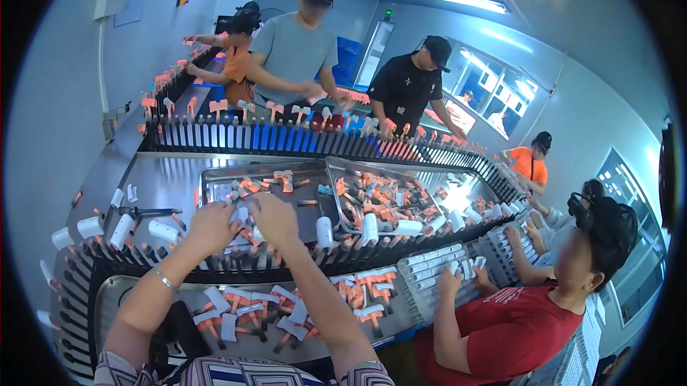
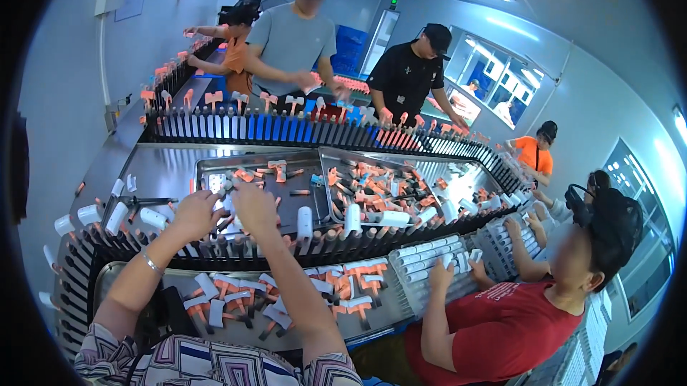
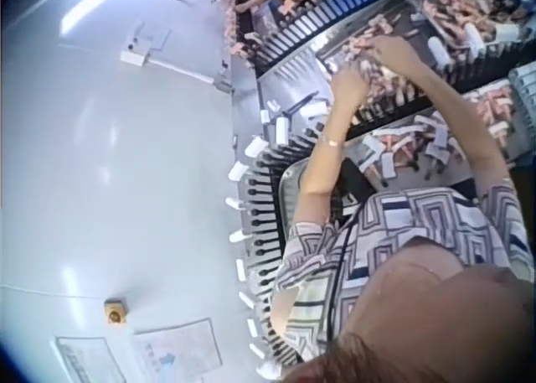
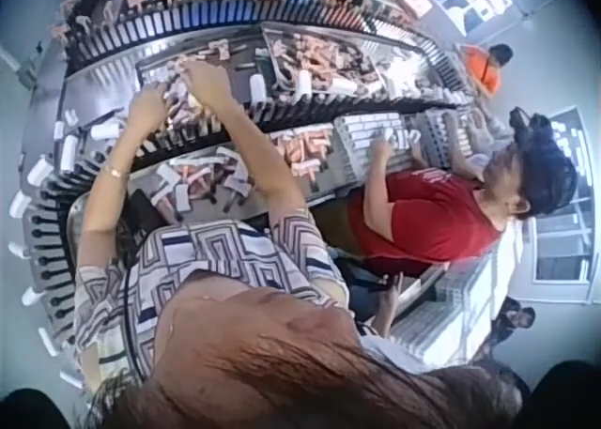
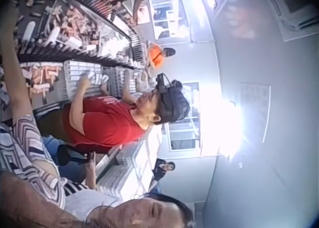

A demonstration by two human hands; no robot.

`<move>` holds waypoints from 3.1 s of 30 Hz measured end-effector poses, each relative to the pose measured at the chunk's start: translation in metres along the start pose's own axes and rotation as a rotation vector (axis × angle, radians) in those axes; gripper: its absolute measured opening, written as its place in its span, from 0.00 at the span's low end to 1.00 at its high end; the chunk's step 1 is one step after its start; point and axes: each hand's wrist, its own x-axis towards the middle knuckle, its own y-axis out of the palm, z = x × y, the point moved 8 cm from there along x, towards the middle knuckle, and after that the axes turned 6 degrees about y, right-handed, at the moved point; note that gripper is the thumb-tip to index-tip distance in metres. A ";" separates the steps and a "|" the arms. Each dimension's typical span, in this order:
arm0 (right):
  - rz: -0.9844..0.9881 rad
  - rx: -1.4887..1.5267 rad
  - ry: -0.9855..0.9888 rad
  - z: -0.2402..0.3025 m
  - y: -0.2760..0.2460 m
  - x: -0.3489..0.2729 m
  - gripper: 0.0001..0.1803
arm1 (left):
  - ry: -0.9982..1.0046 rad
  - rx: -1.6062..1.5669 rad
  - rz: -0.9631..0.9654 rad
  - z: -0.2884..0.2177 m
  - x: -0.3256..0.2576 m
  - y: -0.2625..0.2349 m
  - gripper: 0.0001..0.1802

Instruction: Sorting small components and placing them into slots on an assembly line conveyor.

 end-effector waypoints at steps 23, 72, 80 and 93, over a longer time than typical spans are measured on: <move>0.133 -0.289 0.115 -0.055 0.019 -0.012 0.18 | -0.008 0.050 0.300 -0.040 0.013 0.043 0.15; 0.241 -0.097 0.178 -0.105 0.005 -0.006 0.21 | 0.057 -0.017 0.320 -0.080 0.039 0.055 0.15; 0.206 -0.135 0.128 -0.022 0.020 -0.003 0.17 | -0.001 -0.021 0.182 -0.022 0.004 0.031 0.13; -0.499 -0.272 -0.192 0.004 -0.154 0.003 0.21 | 0.333 -0.172 -0.496 -0.097 0.045 -0.091 0.15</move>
